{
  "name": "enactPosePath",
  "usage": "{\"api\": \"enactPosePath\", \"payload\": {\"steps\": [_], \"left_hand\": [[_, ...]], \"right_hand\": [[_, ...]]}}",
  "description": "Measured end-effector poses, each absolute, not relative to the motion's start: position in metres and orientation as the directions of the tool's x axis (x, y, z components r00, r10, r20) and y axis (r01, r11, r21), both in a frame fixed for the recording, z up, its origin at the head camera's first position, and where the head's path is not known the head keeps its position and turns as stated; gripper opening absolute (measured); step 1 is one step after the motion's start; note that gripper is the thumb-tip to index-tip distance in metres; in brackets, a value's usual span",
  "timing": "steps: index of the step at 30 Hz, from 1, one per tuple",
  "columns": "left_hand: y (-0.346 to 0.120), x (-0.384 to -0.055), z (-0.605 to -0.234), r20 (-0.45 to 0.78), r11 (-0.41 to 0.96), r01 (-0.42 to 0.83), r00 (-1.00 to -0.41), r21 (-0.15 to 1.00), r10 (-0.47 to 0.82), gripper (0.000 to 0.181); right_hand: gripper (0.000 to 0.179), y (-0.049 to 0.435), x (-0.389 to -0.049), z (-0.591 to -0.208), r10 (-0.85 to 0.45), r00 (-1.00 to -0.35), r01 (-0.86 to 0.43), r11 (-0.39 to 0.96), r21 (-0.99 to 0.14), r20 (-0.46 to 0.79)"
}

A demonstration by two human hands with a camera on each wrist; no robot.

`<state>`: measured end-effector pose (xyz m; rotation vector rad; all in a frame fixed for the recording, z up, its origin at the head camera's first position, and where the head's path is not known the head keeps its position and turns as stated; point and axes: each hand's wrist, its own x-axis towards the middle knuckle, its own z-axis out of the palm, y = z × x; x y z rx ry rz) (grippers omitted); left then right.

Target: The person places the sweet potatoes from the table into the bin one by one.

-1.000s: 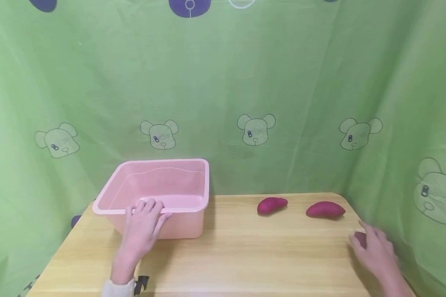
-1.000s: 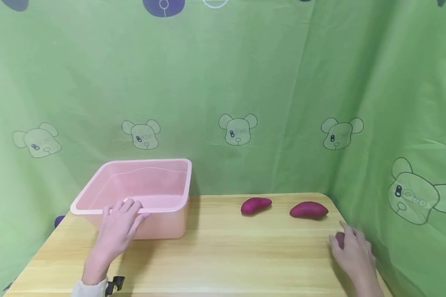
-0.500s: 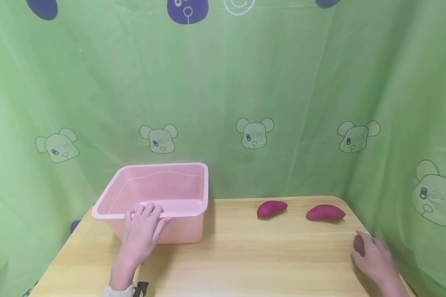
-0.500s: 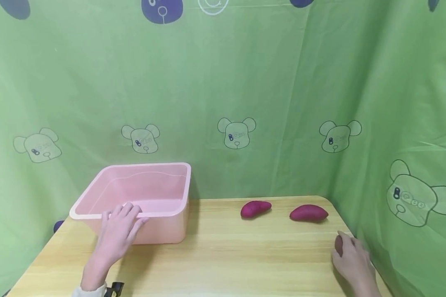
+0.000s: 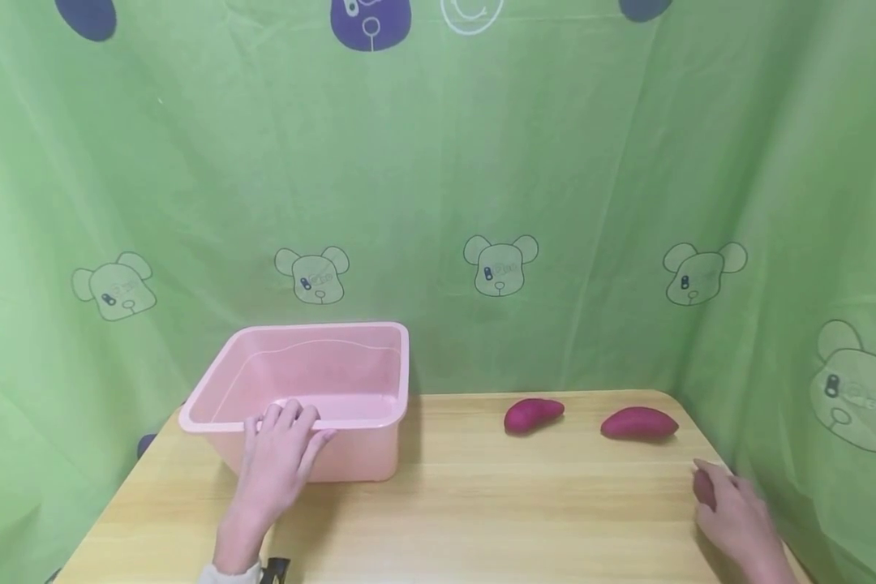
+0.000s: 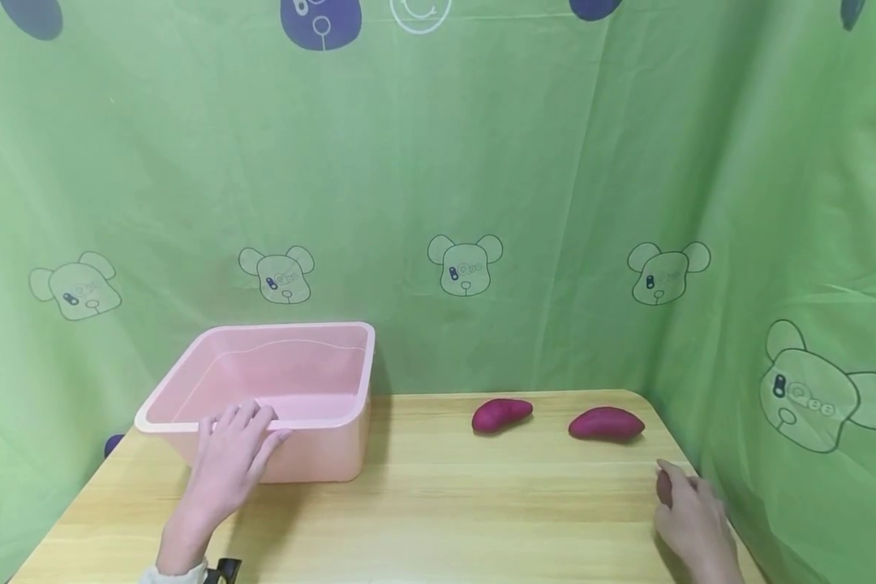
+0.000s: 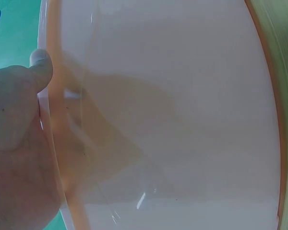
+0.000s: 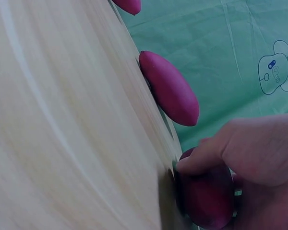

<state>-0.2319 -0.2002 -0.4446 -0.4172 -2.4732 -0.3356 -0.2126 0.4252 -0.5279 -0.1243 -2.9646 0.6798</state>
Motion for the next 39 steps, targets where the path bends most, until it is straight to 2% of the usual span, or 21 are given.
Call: {"api": "enactPosePath", "payload": {"steps": [9, 18, 30, 39], "left_hand": [[-0.2000, -0.2316, -0.4450, 0.604, 0.918, 0.369, -0.768, 0.144, 0.213, 0.027], [-0.2007, -0.2316, -0.4443, 0.595, 0.923, 0.362, -0.774, 0.134, 0.217, 0.027], [-0.2005, -0.2320, -0.4427, 0.590, 0.928, 0.354, -0.777, 0.120, 0.220, 0.026], [-0.2011, -0.2331, -0.4449, 0.589, 0.927, 0.350, -0.780, 0.134, 0.209, 0.027]], "right_hand": [[0.077, 0.4267, -0.2125, -0.5288, 0.132, -0.989, 0.086, 0.887, -0.454, 0.069], [0.078, 0.4257, -0.2113, -0.5260, 0.147, -0.988, 0.106, 0.887, -0.449, 0.056], [0.077, 0.4274, -0.2142, -0.5254, 0.146, -0.983, 0.083, 0.890, -0.448, 0.108], [0.080, 0.4250, -0.2127, -0.5194, 0.148, -0.985, 0.091, 0.881, -0.464, 0.088]]}}
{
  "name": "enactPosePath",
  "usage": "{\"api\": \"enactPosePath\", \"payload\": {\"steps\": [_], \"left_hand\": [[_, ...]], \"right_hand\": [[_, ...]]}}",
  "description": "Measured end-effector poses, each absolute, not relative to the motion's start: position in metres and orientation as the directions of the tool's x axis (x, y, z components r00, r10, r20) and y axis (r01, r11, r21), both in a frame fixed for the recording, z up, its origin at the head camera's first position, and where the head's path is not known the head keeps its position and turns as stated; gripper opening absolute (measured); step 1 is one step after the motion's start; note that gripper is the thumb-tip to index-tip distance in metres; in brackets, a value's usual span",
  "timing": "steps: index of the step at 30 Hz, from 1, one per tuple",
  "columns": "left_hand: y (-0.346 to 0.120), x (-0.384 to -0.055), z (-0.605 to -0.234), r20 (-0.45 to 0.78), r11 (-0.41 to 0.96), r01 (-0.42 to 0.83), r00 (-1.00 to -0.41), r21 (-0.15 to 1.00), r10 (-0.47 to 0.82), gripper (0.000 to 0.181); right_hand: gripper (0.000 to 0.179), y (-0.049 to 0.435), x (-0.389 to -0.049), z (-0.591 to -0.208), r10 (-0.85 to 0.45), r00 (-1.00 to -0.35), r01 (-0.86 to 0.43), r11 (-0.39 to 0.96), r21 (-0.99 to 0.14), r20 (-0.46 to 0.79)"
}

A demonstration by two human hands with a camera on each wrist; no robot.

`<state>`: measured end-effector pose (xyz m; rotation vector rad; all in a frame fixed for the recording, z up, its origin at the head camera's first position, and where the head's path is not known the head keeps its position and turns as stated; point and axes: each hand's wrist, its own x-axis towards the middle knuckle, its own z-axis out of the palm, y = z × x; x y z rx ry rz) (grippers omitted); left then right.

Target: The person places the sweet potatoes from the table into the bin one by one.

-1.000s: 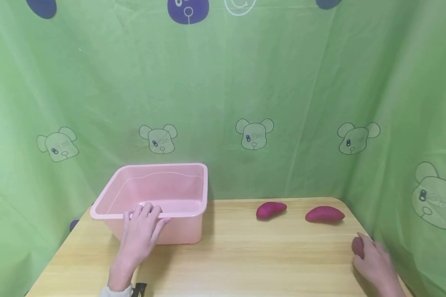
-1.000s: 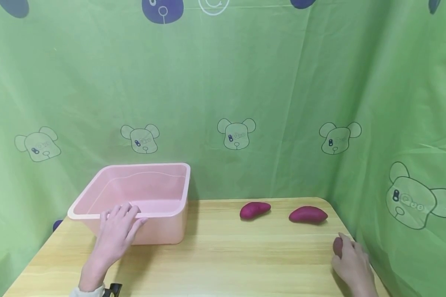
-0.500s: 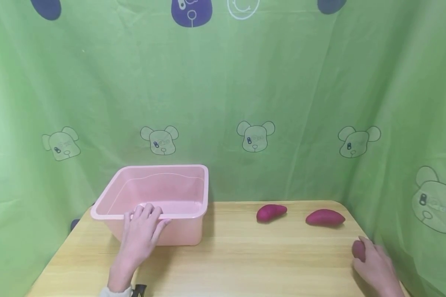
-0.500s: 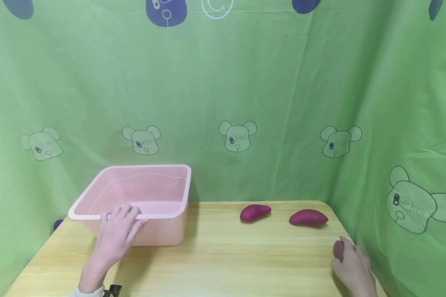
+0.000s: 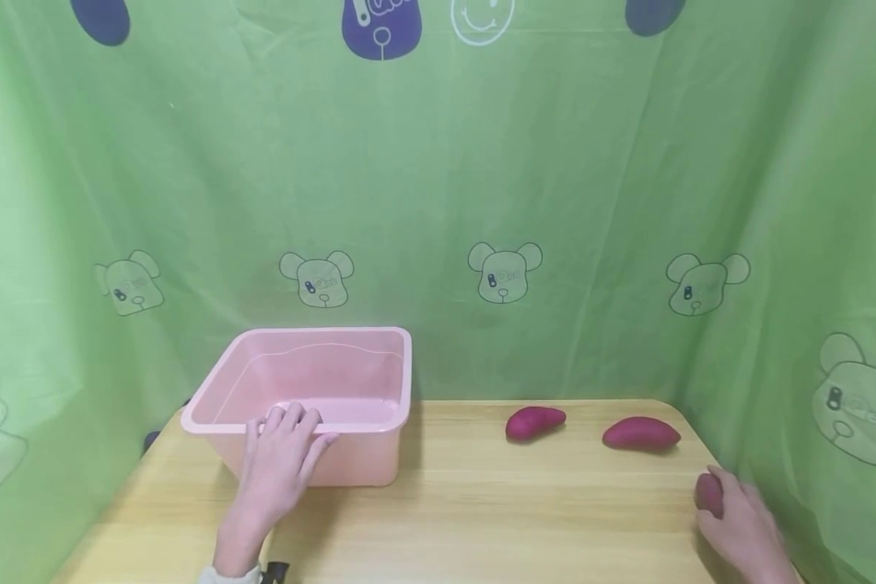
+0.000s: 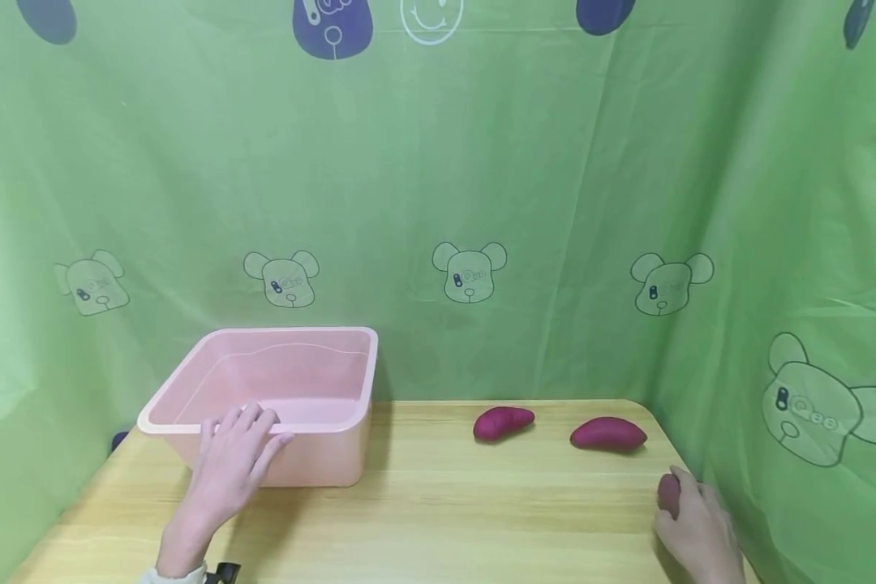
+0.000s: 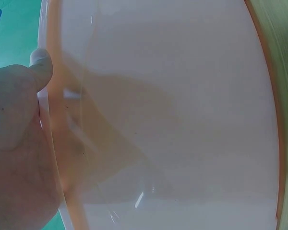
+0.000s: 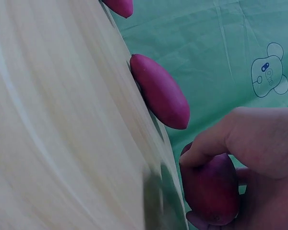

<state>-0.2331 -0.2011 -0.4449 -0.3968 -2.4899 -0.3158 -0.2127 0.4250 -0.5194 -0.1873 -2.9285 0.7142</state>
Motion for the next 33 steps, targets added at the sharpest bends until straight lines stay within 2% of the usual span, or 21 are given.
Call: {"api": "enactPosePath", "payload": {"steps": [6, 33], "left_hand": [[-0.201, -0.233, -0.445, 0.592, 0.926, 0.352, -0.779, 0.137, 0.209, 0.026], [-0.200, -0.232, -0.444, 0.594, 0.923, 0.359, -0.776, 0.140, 0.212, 0.027]], "right_hand": [[0.082, 0.423, -0.211, -0.516, 0.143, -0.986, 0.086, 0.877, -0.474, 0.086], [0.080, 0.412, -0.205, -0.482, 0.147, -0.954, 0.008, 0.883, -0.469, 0.262]]}}
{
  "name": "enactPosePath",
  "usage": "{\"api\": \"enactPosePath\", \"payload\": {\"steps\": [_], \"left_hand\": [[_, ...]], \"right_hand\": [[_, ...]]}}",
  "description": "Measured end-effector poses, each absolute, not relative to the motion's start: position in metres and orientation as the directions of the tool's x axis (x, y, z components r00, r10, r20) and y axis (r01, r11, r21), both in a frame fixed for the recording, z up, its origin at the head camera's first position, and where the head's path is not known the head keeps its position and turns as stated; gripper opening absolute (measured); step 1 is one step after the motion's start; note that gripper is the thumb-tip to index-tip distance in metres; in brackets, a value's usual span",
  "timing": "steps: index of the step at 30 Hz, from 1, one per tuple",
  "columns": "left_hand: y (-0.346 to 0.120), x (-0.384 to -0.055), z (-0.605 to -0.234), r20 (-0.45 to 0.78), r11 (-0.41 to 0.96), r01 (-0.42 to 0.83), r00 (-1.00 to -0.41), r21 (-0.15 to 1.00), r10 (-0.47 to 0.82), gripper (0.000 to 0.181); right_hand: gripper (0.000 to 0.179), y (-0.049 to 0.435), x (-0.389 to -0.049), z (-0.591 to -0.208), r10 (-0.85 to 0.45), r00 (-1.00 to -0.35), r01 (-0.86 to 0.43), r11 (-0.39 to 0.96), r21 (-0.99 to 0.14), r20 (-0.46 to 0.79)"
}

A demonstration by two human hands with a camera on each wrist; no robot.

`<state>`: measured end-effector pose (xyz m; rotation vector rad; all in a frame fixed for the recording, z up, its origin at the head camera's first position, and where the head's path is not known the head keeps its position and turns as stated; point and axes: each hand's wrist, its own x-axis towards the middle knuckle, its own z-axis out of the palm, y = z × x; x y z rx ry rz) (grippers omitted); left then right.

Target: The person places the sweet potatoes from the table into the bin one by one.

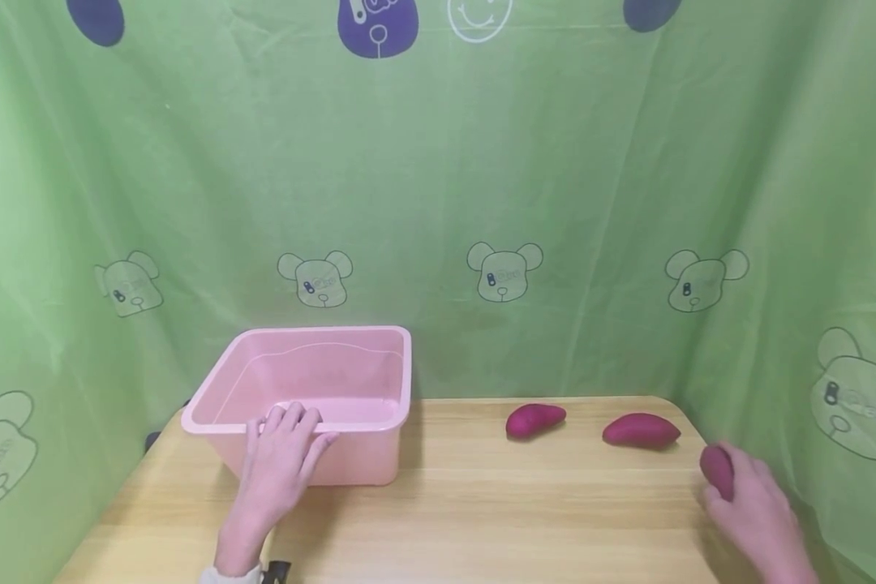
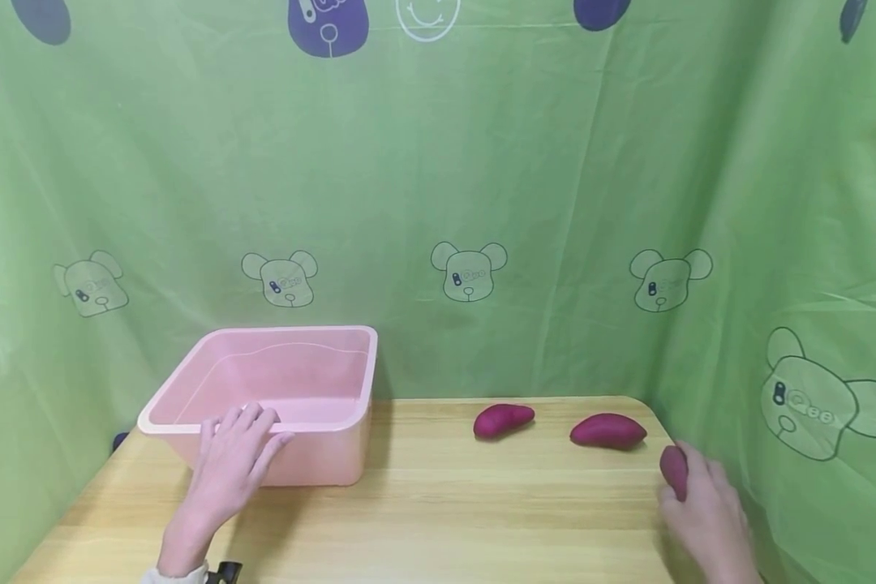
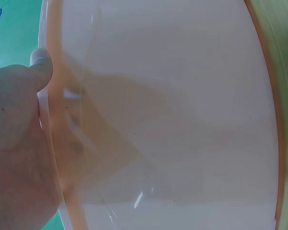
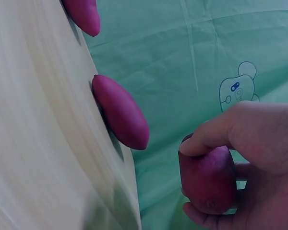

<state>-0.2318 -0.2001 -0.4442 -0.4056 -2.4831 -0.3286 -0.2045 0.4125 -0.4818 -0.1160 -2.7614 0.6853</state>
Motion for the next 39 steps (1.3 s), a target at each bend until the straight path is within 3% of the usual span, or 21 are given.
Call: {"api": "enactPosePath", "payload": {"steps": [14, 39], "left_hand": [[-0.200, -0.234, -0.442, 0.602, 0.921, 0.366, -0.768, 0.133, 0.218, 0.025], [-0.202, -0.235, -0.441, 0.584, 0.919, 0.368, -0.780, 0.141, 0.223, 0.026]], "right_hand": [[0.079, 0.405, -0.203, -0.466, 0.137, -0.931, -0.029, 0.896, -0.442, 0.339], [0.081, 0.395, -0.198, -0.448, 0.141, -0.932, -0.029, 0.890, -0.455, 0.335]]}}
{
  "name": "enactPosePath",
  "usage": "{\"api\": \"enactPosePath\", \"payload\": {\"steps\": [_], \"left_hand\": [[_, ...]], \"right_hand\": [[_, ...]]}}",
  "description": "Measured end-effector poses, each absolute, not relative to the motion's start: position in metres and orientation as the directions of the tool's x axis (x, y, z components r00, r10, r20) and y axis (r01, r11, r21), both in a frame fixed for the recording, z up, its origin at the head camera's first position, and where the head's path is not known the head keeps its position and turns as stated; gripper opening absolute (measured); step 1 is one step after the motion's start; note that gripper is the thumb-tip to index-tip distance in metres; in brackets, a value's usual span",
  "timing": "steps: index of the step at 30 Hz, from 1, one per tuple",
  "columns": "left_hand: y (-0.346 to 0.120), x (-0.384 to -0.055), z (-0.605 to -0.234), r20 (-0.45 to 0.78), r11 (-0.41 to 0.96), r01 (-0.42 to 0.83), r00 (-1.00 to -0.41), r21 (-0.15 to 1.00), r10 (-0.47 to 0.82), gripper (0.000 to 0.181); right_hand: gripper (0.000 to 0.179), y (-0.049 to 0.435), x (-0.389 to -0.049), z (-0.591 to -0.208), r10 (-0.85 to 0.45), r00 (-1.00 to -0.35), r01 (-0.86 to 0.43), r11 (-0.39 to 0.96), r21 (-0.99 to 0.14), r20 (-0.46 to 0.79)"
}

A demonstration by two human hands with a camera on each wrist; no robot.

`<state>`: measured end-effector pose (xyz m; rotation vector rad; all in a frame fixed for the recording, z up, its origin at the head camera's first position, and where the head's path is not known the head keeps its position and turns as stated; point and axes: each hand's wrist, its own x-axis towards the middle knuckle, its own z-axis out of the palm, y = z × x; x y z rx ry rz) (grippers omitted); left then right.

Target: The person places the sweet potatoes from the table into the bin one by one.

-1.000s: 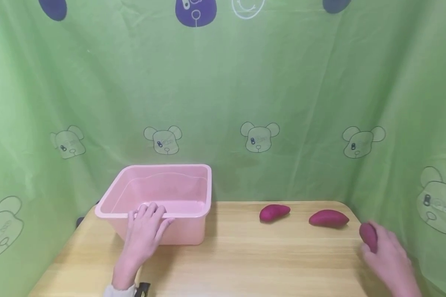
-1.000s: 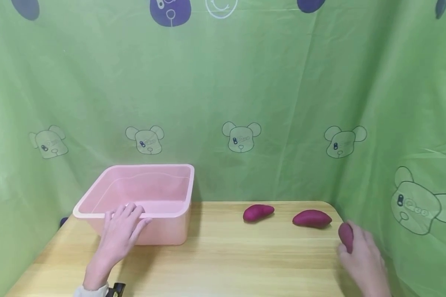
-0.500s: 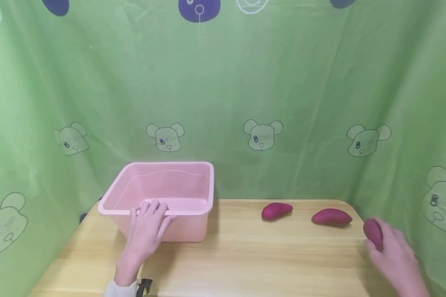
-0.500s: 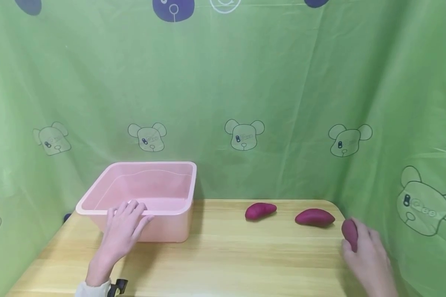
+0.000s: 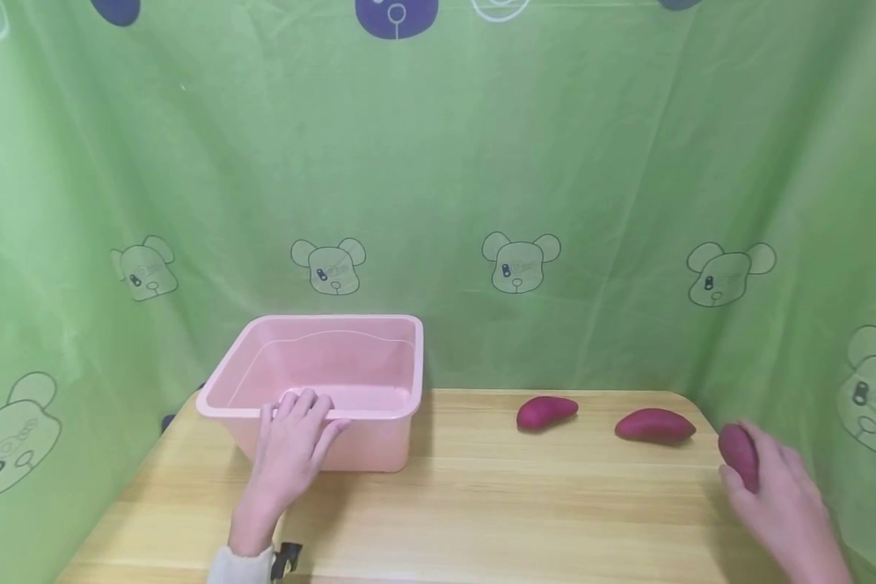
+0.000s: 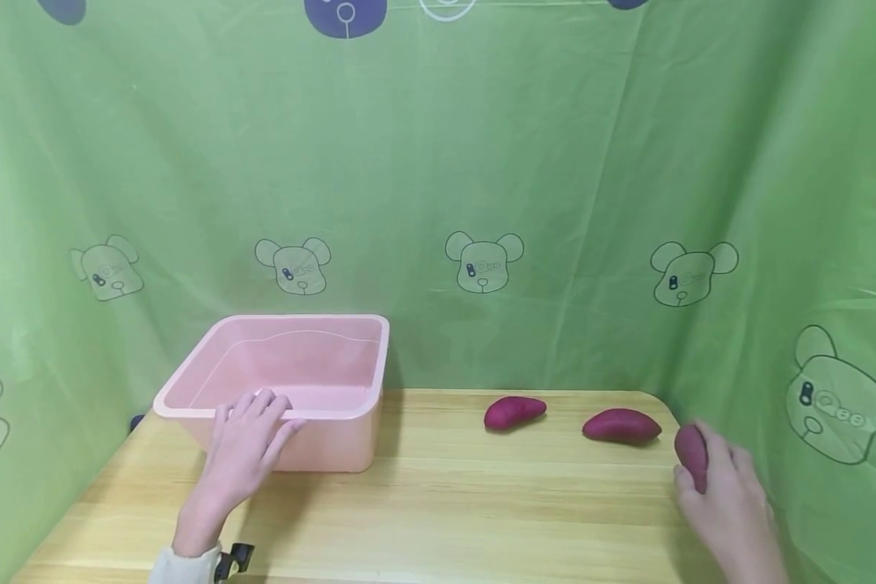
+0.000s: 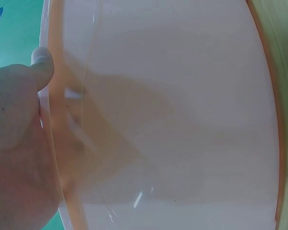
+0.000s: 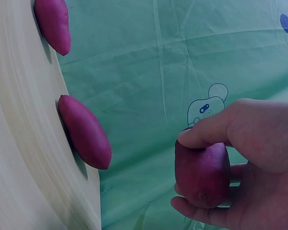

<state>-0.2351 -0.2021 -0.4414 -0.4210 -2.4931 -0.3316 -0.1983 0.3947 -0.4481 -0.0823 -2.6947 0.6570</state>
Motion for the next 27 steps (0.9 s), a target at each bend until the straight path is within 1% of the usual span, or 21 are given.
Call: {"api": "enactPosePath", "payload": {"steps": [22, 27], "left_hand": [[-0.202, -0.235, -0.440, 0.572, 0.925, 0.354, -0.791, 0.137, 0.218, 0.028], [-0.202, -0.235, -0.441, 0.569, 0.928, 0.349, -0.793, 0.132, 0.218, 0.028]], "right_hand": [[0.084, 0.384, -0.195, -0.434, 0.130, -0.927, -0.045, 0.892, -0.450, 0.351], [0.082, 0.381, -0.195, -0.432, 0.122, -0.924, -0.060, 0.889, -0.454, 0.361]]}}
